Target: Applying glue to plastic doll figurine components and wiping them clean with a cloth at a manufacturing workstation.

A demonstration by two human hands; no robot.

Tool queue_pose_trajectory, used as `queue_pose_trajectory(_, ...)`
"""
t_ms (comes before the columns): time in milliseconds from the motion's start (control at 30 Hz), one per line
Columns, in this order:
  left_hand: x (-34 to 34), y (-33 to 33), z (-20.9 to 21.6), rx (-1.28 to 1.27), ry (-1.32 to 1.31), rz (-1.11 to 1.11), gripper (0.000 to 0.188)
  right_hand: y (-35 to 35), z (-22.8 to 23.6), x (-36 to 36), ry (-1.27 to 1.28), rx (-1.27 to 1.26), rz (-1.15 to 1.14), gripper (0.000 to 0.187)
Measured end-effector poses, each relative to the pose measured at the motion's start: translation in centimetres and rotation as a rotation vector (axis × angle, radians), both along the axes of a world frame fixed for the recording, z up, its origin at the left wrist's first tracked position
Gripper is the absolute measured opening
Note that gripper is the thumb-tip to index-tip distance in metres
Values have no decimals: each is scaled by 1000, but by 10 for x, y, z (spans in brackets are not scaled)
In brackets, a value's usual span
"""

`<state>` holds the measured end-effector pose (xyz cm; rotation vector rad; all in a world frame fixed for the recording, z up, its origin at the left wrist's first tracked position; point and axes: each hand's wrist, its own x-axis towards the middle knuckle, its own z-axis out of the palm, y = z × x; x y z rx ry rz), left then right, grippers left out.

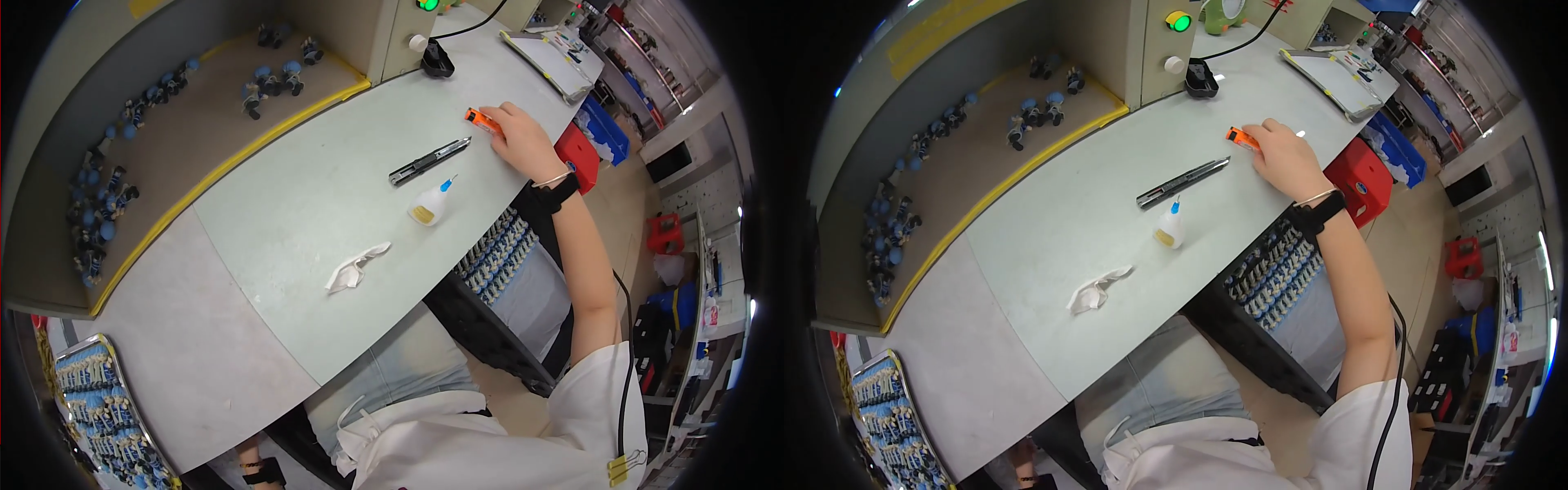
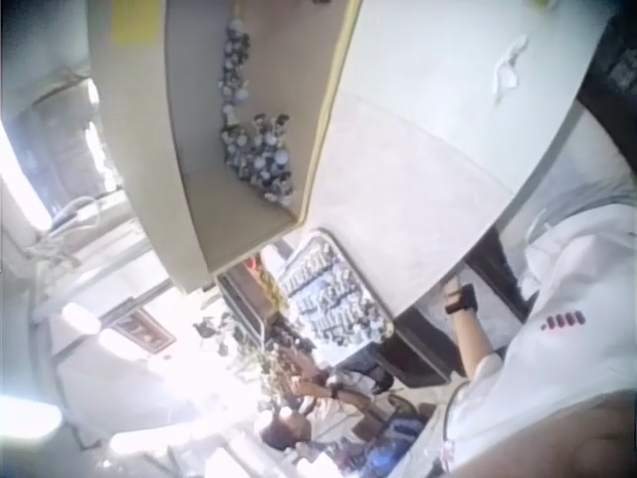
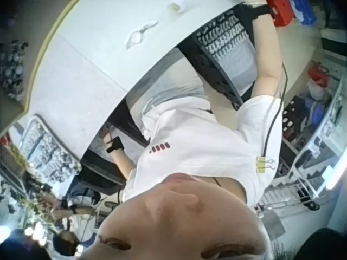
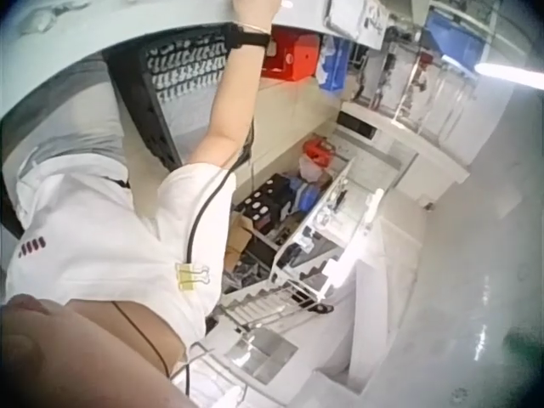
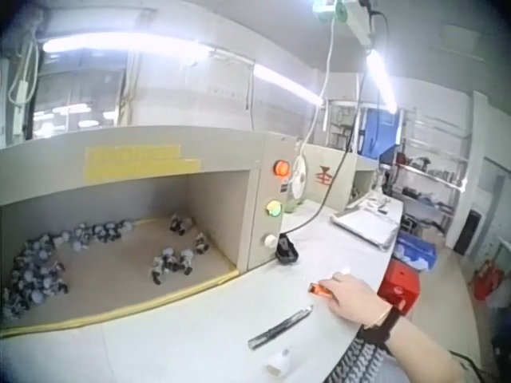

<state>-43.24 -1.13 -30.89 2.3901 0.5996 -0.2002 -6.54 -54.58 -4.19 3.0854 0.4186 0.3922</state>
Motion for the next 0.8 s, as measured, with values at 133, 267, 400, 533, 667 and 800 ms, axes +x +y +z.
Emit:
queue_pose_trajectory(133,46,-41,51,-26,-32,-328,26,-21,-6,-8,-41,-44,-96,24)
queue_pose_trajectory(267,73,-121,135,-789,-60,-95,11,-20,-10,-12,23,49,-122,18)
queue_pose_trajectory(400,77,-135,147,-690,-136,-302,8,-10,-6,-32,54,202,-121,16)
queue_pose_trajectory(533,89,-151,181,-778,-116,-374,10,31,14,-77,138,744,6,23)
queue_pose_trajectory(667,102,-173,182,-834,-200,-488,11,84,13,-98,164,793,129,49)
queue_pose_trajectory(800,129,-210,188,-841,-308,-664,13,96,-5,-90,136,710,107,35)
